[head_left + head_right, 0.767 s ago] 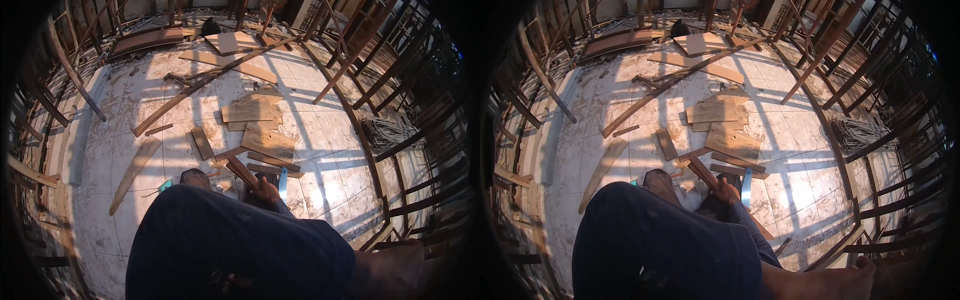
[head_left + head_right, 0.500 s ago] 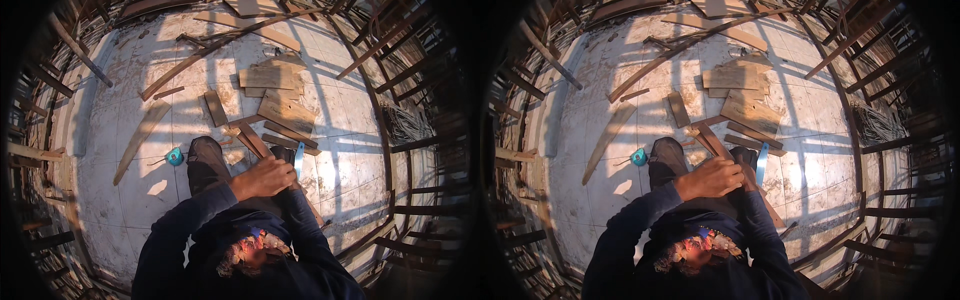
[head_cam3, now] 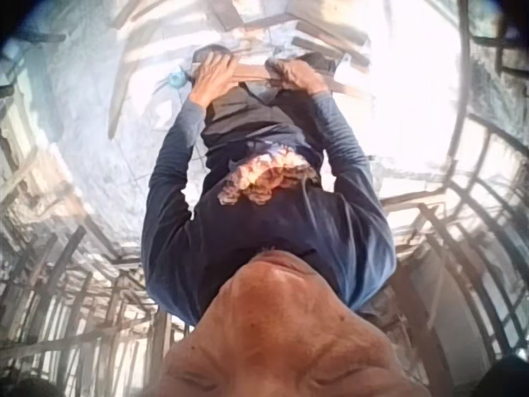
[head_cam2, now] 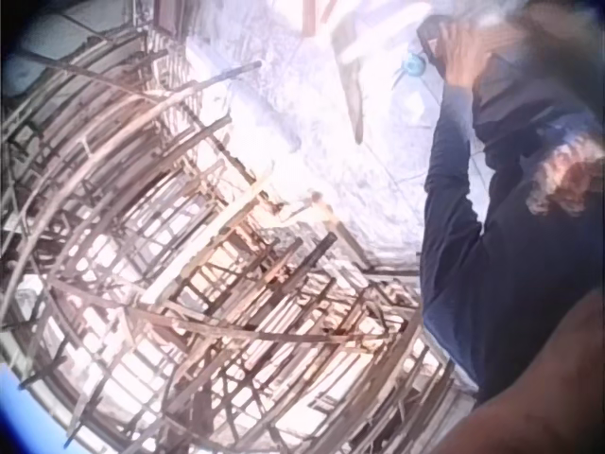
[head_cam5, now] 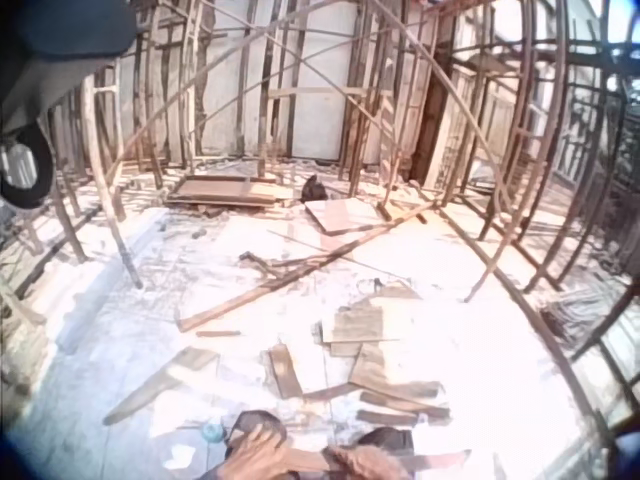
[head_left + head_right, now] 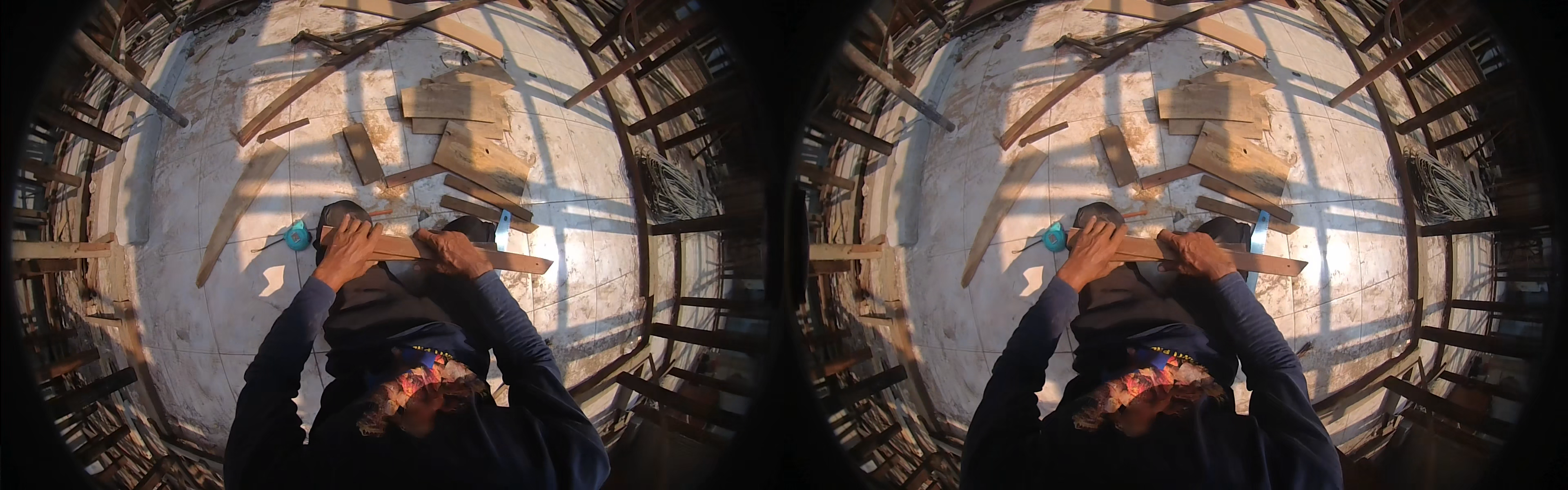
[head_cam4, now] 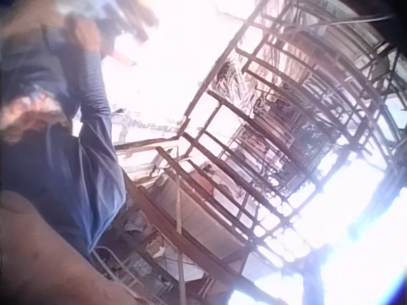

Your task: The person saws pieces of wood by hand using a hand saw, then uses pincers to remove a nail from a board and organizes several wood pieces on the floor.

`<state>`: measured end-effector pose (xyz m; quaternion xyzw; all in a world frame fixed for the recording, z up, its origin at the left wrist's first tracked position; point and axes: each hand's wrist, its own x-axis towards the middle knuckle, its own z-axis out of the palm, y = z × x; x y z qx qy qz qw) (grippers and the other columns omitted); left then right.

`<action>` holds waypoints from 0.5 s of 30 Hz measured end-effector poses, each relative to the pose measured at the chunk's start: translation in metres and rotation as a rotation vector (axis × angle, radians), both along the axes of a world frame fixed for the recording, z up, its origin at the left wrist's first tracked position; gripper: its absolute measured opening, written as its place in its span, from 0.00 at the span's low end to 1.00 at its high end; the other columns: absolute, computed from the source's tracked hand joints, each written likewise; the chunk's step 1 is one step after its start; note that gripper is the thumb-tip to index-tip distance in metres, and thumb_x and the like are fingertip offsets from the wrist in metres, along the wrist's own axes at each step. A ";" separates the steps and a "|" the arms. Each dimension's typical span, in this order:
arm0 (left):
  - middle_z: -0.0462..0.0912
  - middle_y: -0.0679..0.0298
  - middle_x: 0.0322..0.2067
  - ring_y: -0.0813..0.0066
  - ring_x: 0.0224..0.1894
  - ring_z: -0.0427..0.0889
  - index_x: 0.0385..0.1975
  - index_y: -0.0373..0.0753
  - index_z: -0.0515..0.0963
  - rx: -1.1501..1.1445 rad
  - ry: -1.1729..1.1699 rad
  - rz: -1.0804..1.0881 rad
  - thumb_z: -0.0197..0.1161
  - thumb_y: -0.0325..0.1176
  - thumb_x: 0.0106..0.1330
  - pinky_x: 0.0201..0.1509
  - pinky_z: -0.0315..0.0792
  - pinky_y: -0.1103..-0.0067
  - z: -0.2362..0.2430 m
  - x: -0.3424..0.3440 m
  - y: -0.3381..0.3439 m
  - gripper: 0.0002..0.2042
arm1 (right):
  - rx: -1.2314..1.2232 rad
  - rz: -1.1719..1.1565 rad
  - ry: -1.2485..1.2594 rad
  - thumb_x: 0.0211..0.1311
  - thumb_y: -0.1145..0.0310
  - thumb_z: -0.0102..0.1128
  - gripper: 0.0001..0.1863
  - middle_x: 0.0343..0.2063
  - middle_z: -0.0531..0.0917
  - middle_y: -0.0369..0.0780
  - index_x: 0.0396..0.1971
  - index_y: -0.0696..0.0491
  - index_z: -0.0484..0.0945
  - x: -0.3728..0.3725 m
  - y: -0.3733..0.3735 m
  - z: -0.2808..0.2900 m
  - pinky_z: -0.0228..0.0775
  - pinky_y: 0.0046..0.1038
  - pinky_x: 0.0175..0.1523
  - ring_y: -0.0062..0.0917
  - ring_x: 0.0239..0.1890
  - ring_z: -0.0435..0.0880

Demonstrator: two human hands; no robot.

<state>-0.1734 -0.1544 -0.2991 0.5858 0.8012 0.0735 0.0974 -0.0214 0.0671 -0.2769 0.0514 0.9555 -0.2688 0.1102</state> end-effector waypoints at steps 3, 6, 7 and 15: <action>0.80 0.54 0.41 0.52 0.47 0.78 0.51 0.40 0.72 0.035 -0.098 -0.019 0.75 0.45 0.48 0.56 0.67 0.61 -0.005 -0.003 -0.008 0.31 | -0.046 0.083 0.037 0.51 0.47 0.70 0.29 0.32 0.84 0.47 0.48 0.47 0.71 0.000 -0.001 0.008 0.73 0.46 0.39 0.48 0.36 0.84; 0.82 0.54 0.37 0.50 0.42 0.81 0.46 0.42 0.74 0.001 -0.196 0.054 0.76 0.46 0.47 0.49 0.72 0.61 -0.008 0.003 -0.014 0.28 | -0.074 0.122 0.102 0.51 0.48 0.69 0.27 0.33 0.83 0.46 0.45 0.48 0.74 -0.001 0.000 0.010 0.74 0.45 0.39 0.46 0.37 0.84; 0.83 0.54 0.36 0.50 0.41 0.82 0.45 0.42 0.75 -0.027 -0.181 0.126 0.76 0.46 0.47 0.46 0.73 0.60 -0.008 0.006 -0.015 0.27 | -0.040 0.086 0.088 0.51 0.48 0.69 0.27 0.33 0.83 0.46 0.45 0.48 0.74 -0.001 0.000 0.010 0.74 0.45 0.39 0.46 0.37 0.84; 0.81 0.58 0.41 0.53 0.46 0.81 0.47 0.43 0.76 0.085 -0.223 0.238 0.78 0.44 0.44 0.45 0.74 0.62 0.008 0.029 -0.022 0.28 | 0.157 0.137 0.348 0.48 0.51 0.69 0.25 0.35 0.81 0.41 0.43 0.48 0.75 0.015 0.000 -0.002 0.77 0.39 0.41 0.40 0.40 0.83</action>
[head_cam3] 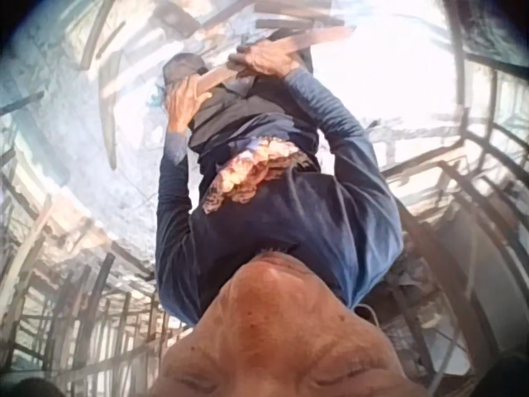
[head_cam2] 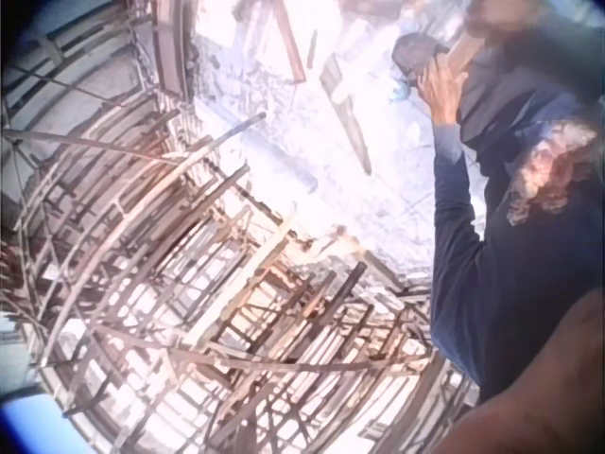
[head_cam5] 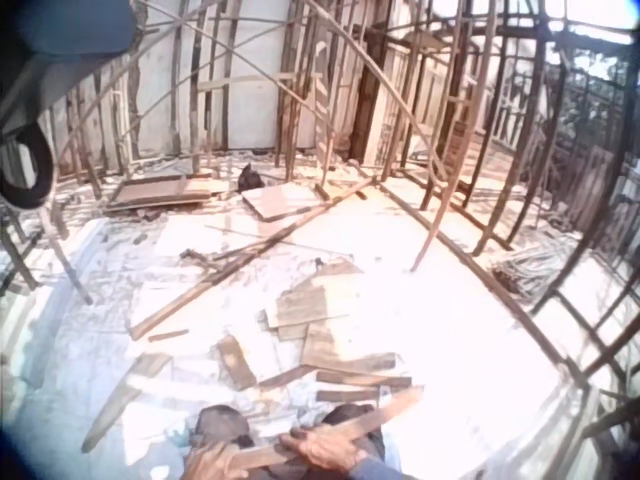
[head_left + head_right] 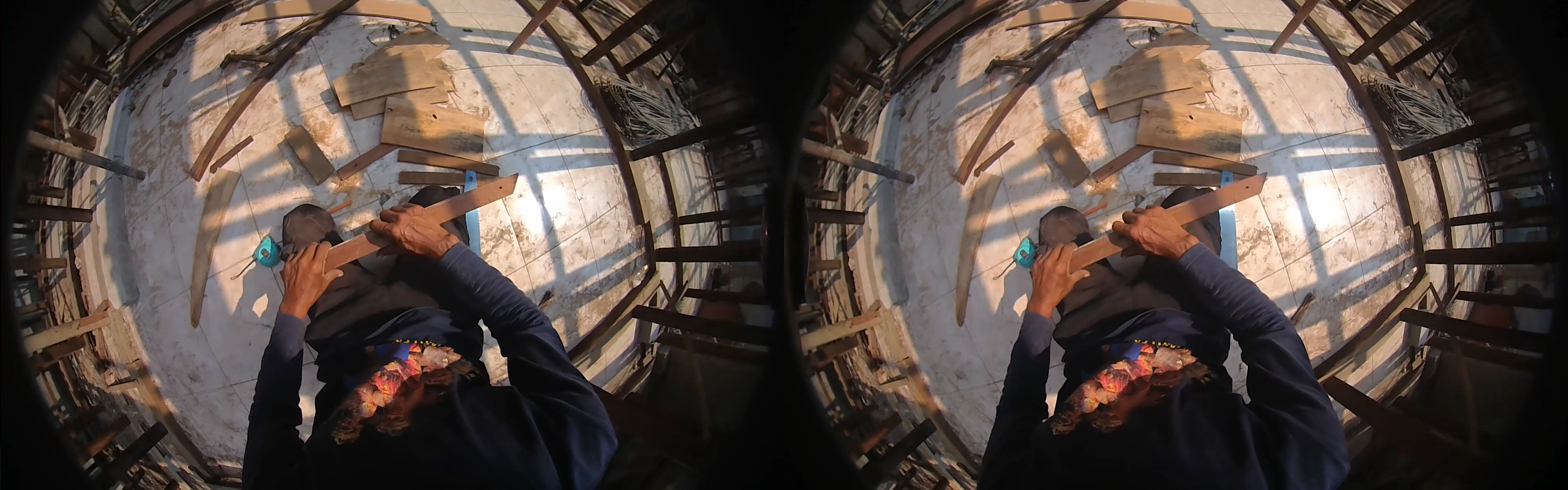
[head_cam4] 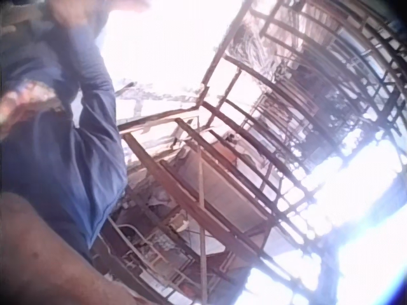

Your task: The person saws pieces of wood by hand using a hand saw, then uses pincers to remove a nail from a board and organizes several wood pieces on the floor.

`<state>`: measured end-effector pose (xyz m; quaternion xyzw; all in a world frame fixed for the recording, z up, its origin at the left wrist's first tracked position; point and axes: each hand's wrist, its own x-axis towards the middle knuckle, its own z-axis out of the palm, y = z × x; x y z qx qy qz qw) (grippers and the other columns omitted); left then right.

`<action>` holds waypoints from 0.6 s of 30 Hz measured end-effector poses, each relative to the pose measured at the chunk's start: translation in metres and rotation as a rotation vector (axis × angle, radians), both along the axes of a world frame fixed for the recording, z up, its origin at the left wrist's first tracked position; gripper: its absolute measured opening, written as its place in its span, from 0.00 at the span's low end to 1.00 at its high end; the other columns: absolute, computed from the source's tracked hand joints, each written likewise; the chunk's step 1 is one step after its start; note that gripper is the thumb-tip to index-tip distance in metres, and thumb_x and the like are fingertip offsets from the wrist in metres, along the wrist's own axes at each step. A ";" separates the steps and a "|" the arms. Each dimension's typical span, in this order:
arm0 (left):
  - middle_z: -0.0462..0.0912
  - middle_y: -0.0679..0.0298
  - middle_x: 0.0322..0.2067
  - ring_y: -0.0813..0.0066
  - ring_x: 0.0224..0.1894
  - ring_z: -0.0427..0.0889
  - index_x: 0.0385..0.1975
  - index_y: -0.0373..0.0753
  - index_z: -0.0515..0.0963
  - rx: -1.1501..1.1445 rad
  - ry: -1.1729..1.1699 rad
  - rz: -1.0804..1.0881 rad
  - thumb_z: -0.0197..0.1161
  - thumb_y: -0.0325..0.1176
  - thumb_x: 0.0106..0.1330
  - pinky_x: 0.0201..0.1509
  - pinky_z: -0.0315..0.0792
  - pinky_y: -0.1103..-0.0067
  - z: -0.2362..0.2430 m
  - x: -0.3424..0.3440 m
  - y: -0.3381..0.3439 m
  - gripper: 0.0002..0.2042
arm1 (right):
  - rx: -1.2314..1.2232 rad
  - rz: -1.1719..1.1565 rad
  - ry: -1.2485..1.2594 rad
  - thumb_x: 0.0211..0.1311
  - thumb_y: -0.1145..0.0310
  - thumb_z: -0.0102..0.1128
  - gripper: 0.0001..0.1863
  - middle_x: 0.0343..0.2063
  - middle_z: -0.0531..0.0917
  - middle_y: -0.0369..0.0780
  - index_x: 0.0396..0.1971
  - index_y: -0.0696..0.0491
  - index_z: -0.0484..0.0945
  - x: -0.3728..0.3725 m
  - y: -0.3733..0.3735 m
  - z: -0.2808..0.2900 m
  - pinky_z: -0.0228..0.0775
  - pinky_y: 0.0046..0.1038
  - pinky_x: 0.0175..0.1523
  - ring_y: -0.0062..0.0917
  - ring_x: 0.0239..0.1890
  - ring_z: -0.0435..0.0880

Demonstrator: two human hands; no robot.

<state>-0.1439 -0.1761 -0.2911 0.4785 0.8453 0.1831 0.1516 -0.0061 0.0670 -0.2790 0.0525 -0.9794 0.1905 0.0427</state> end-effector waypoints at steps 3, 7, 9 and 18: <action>0.80 0.59 0.42 0.54 0.47 0.79 0.49 0.42 0.76 0.005 0.218 -0.073 0.78 0.42 0.43 0.46 0.73 0.63 0.011 -0.011 -0.015 0.30 | 0.145 -0.036 0.011 0.48 0.51 0.70 0.25 0.34 0.80 0.40 0.43 0.48 0.75 0.012 0.009 0.003 0.76 0.38 0.41 0.37 0.40 0.83; 0.80 0.56 0.45 0.55 0.48 0.80 0.54 0.35 0.74 0.147 -0.100 0.130 0.77 0.37 0.49 0.50 0.74 0.66 0.013 -0.033 -0.042 0.31 | -0.163 -0.149 -0.137 0.44 0.47 0.73 0.29 0.35 0.81 0.42 0.42 0.51 0.77 0.023 0.025 0.014 0.76 0.39 0.40 0.41 0.39 0.83; 0.79 0.51 0.49 0.59 0.49 0.82 0.58 0.27 0.69 0.500 -0.950 0.463 0.74 0.32 0.55 0.51 0.76 0.73 0.002 -0.042 -0.038 0.32 | -0.178 -0.164 -0.159 0.43 0.45 0.74 0.31 0.35 0.82 0.43 0.43 0.51 0.78 0.024 0.032 0.015 0.76 0.40 0.41 0.42 0.39 0.84; 0.72 0.49 0.58 0.62 0.59 0.75 0.70 0.38 0.52 1.052 -1.161 0.486 0.68 0.28 0.61 0.58 0.74 0.70 -0.021 -0.008 -0.006 0.39 | -0.389 -0.330 -0.444 0.40 0.40 0.76 0.36 0.29 0.84 0.46 0.42 0.55 0.79 0.024 0.014 -0.012 0.74 0.39 0.42 0.43 0.36 0.84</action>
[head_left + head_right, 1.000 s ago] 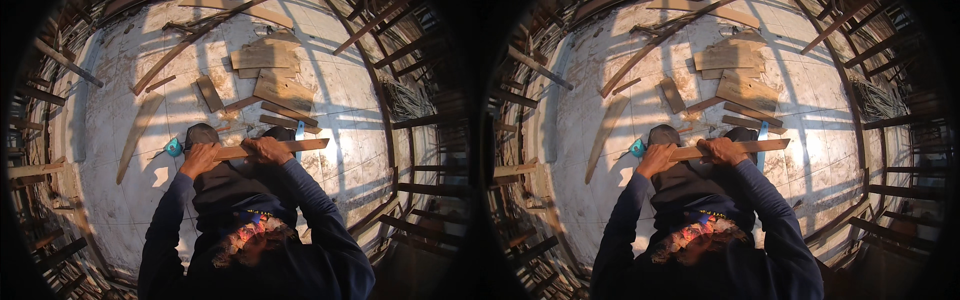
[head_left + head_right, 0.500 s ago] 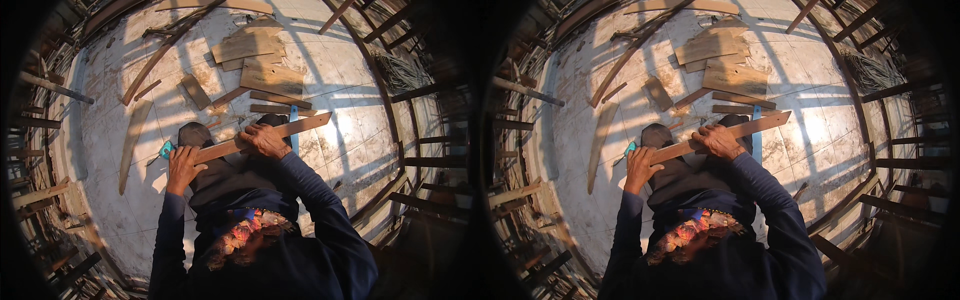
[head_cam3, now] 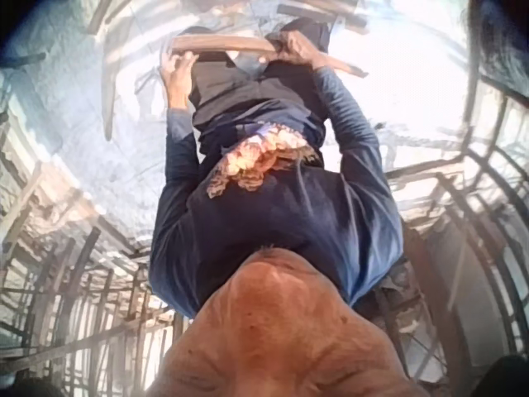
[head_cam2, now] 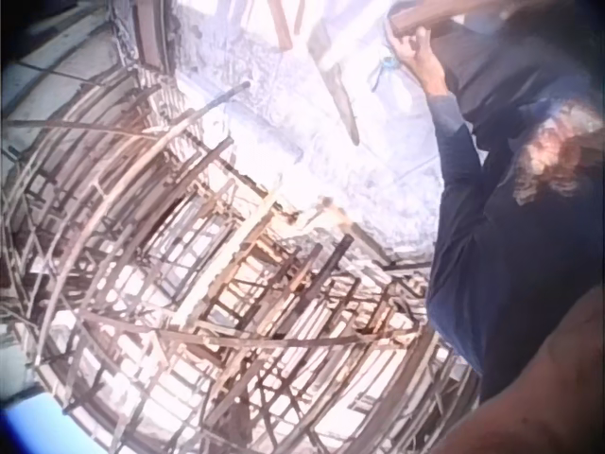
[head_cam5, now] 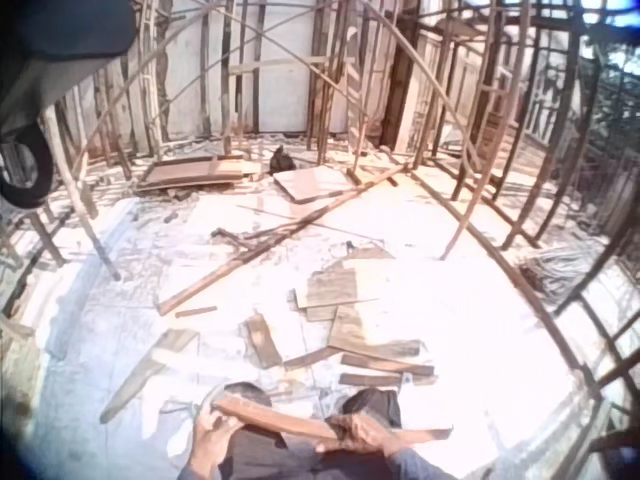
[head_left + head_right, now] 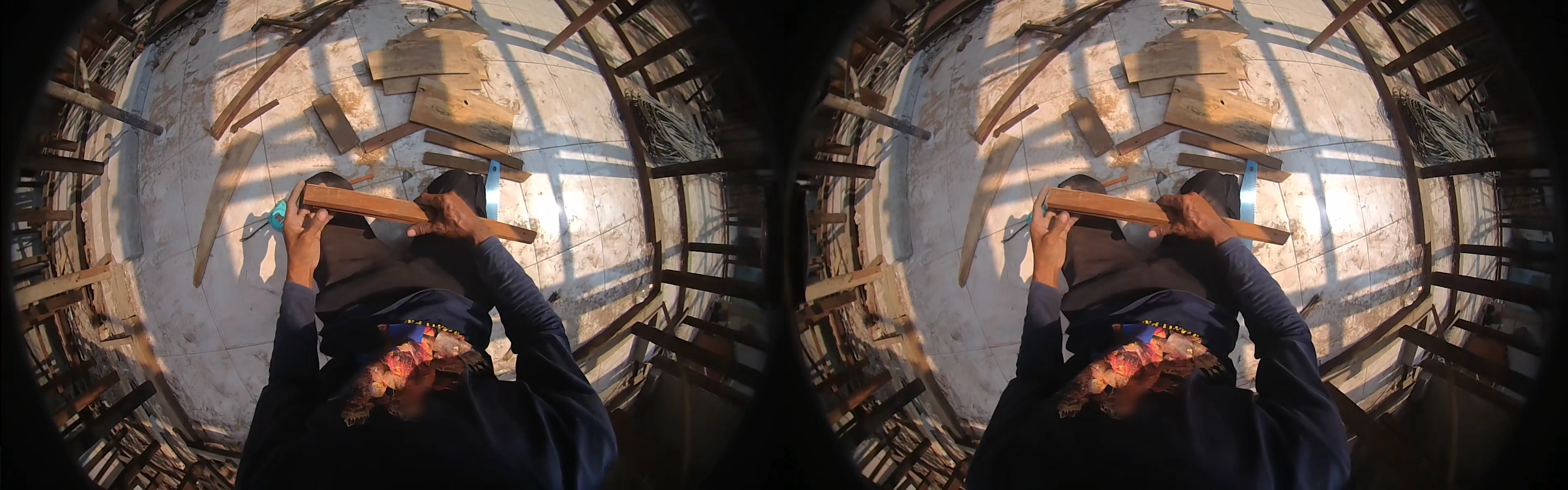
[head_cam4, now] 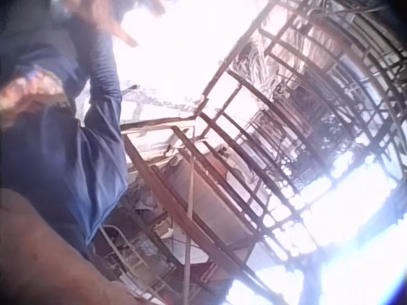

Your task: The person saws pieces of wood by hand using a hand saw, then uses pincers to remove a nail from a board and organizes several wood pieces on the floor.

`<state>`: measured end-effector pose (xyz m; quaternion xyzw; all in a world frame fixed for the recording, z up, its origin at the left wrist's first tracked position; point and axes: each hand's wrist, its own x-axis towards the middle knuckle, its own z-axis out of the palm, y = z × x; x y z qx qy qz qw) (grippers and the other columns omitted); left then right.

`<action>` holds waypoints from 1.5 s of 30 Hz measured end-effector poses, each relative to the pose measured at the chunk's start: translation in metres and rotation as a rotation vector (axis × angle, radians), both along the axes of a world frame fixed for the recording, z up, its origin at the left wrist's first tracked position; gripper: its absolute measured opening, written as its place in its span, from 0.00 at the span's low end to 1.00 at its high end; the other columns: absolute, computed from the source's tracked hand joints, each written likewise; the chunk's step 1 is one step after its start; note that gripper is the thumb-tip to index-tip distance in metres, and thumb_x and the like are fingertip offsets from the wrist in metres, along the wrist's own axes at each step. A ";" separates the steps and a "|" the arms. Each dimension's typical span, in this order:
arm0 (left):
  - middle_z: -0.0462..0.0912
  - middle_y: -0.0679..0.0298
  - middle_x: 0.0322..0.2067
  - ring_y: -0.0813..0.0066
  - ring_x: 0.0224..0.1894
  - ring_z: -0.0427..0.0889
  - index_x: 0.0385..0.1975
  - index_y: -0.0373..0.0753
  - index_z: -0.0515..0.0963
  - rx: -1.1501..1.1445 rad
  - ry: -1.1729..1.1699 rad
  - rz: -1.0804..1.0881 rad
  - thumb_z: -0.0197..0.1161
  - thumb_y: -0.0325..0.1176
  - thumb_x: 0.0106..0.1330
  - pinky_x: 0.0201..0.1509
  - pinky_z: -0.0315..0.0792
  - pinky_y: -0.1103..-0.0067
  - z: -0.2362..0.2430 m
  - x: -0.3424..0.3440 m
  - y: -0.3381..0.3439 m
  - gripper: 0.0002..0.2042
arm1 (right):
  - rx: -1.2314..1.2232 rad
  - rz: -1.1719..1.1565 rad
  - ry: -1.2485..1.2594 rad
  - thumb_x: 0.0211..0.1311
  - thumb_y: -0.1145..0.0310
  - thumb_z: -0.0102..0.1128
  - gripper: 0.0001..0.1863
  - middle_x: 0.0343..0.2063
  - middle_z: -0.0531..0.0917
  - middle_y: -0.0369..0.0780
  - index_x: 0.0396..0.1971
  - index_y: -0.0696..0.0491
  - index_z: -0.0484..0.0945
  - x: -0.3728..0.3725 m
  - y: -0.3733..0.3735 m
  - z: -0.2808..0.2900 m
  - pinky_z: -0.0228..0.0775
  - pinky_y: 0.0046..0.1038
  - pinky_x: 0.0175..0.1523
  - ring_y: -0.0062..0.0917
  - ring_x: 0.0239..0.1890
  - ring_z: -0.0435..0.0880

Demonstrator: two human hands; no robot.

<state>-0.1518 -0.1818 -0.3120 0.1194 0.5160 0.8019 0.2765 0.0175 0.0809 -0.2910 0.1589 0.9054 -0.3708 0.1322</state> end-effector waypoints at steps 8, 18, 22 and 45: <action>0.74 0.56 0.53 0.69 0.56 0.75 0.63 0.33 0.64 0.068 -0.163 0.142 0.64 0.21 0.62 0.60 0.70 0.74 -0.024 0.002 -0.008 0.28 | -0.212 -0.028 0.073 0.43 0.37 0.73 0.38 0.32 0.84 0.50 0.42 0.57 0.80 0.007 -0.035 -0.011 0.73 0.39 0.44 0.45 0.38 0.84; 0.69 0.51 0.60 0.59 0.64 0.70 0.66 0.27 0.58 -0.042 -0.368 0.014 0.60 0.26 0.65 0.70 0.62 0.63 -0.040 0.000 -0.037 0.30 | 0.065 -0.137 0.260 0.49 0.38 0.69 0.37 0.38 0.84 0.49 0.49 0.54 0.77 0.017 0.010 -0.020 0.76 0.40 0.47 0.46 0.42 0.84; 0.75 0.54 0.54 0.62 0.57 0.76 0.64 0.27 0.62 -0.166 -0.290 0.019 0.61 0.25 0.64 0.62 0.70 0.66 -0.041 -0.004 -0.041 0.28 | 0.161 -0.163 0.236 0.52 0.39 0.66 0.34 0.37 0.84 0.49 0.47 0.55 0.78 0.017 0.014 -0.029 0.76 0.40 0.46 0.45 0.41 0.84; 0.82 0.59 0.40 0.75 0.36 0.82 0.47 0.28 0.78 -0.509 -0.001 0.148 0.65 0.28 0.65 0.42 0.79 0.80 -0.050 0.014 -0.055 0.14 | 0.066 0.127 0.244 0.62 0.49 0.59 0.24 0.41 0.82 0.46 0.50 0.51 0.78 0.038 -0.036 -0.026 0.76 0.39 0.49 0.43 0.45 0.82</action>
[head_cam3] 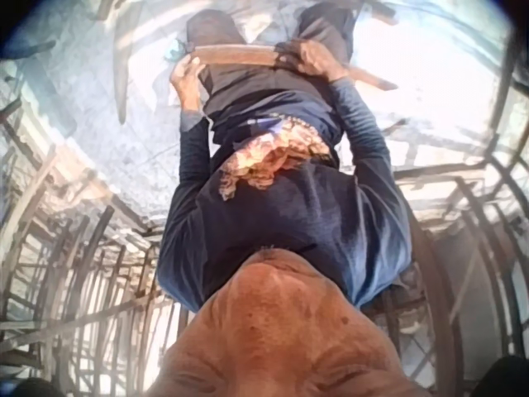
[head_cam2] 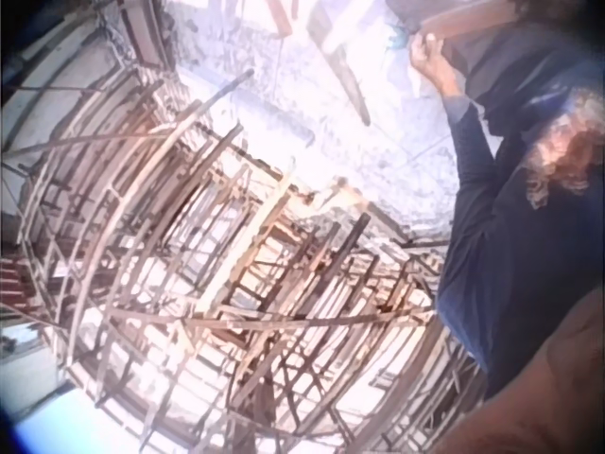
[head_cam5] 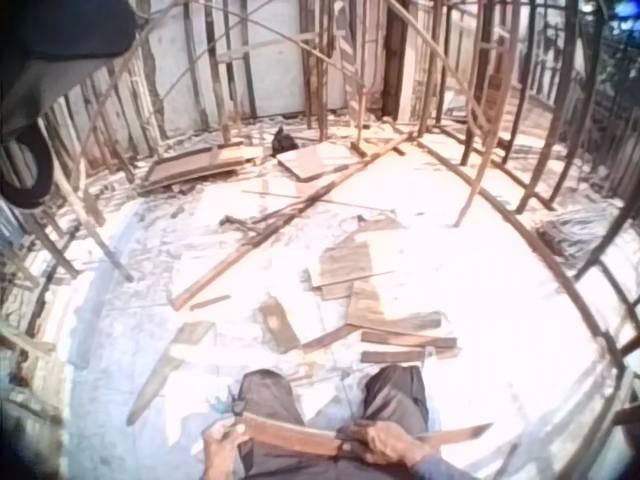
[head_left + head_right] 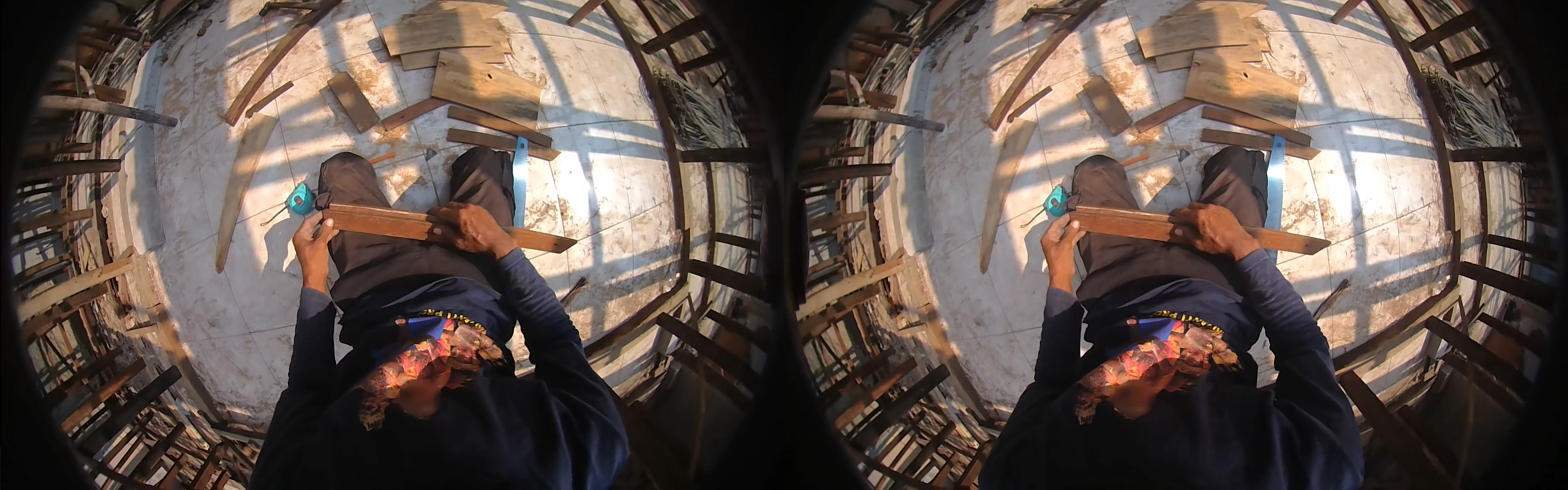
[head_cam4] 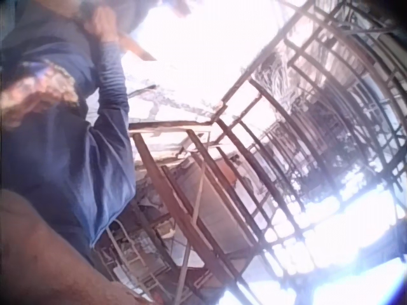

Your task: The person saws pieces of wood by hand using a hand saw, then uses pincers to remove a nail from a board and organizes several wood pieces on the floor.

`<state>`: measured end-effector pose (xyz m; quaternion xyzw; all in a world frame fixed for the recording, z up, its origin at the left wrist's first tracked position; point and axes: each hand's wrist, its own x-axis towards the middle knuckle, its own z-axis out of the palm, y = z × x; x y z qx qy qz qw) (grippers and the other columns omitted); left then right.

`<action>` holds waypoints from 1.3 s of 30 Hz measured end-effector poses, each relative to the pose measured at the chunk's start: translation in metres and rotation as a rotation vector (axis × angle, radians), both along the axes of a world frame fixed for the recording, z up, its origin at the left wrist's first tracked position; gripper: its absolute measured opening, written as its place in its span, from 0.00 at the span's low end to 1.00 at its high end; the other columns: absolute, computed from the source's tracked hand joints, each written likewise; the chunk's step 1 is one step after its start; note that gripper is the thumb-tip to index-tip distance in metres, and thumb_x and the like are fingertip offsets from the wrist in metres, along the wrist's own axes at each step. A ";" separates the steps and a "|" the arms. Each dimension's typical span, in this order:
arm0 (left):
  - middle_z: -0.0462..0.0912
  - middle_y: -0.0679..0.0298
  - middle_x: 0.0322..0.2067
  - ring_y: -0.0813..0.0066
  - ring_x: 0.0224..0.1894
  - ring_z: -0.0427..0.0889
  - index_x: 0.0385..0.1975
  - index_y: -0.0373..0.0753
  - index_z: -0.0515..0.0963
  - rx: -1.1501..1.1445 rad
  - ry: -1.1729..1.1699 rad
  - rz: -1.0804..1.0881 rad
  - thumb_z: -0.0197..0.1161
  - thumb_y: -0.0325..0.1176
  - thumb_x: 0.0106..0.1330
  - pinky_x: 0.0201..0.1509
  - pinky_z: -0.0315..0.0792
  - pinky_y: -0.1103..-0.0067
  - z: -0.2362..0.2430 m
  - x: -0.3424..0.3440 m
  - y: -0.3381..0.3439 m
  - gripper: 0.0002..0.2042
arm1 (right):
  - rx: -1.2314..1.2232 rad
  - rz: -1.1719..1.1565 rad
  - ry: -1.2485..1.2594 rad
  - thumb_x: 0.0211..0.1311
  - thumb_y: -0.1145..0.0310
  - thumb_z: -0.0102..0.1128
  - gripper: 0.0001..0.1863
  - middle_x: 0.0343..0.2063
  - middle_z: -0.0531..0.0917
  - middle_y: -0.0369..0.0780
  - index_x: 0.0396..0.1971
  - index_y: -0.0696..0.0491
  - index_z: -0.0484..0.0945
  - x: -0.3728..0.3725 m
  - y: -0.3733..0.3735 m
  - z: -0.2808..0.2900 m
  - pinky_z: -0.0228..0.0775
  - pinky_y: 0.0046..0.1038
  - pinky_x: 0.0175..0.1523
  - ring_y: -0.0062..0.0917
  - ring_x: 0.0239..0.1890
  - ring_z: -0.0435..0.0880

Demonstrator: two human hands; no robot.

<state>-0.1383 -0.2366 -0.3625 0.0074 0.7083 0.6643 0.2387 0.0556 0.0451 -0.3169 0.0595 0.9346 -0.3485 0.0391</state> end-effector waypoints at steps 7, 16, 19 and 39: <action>0.85 0.57 0.41 0.75 0.39 0.82 0.45 0.27 0.80 -0.277 0.316 -0.102 0.67 0.29 0.62 0.45 0.77 0.80 -0.002 -0.007 -0.001 0.15 | -0.090 0.029 0.001 0.69 0.56 0.52 0.18 0.39 0.82 0.44 0.51 0.48 0.77 0.000 -0.002 0.004 0.75 0.40 0.46 0.43 0.41 0.83; 0.86 0.49 0.41 0.65 0.43 0.85 0.49 0.30 0.80 -0.393 0.275 -0.127 0.66 0.35 0.61 0.52 0.74 0.75 0.012 -0.004 -0.001 0.19 | -0.056 0.059 0.025 0.67 0.63 0.54 0.18 0.41 0.80 0.45 0.54 0.52 0.75 0.000 -0.005 -0.001 0.75 0.39 0.45 0.44 0.41 0.82; 0.85 0.48 0.43 0.65 0.44 0.85 0.48 0.30 0.81 -0.423 0.347 -0.184 0.66 0.33 0.61 0.52 0.74 0.76 0.014 0.001 0.002 0.17 | -0.042 0.044 0.027 0.66 0.64 0.55 0.17 0.41 0.79 0.44 0.53 0.51 0.75 0.000 -0.007 -0.003 0.76 0.39 0.45 0.43 0.41 0.82; 0.81 0.48 0.41 0.55 0.45 0.80 0.46 0.28 0.77 -0.470 0.508 -0.234 0.60 0.46 0.68 0.52 0.72 0.67 0.028 -0.013 0.022 0.23 | 0.105 0.088 0.078 0.47 0.63 0.63 0.24 0.39 0.74 0.43 0.46 0.54 0.71 -0.003 -0.010 -0.012 0.76 0.38 0.39 0.40 0.37 0.81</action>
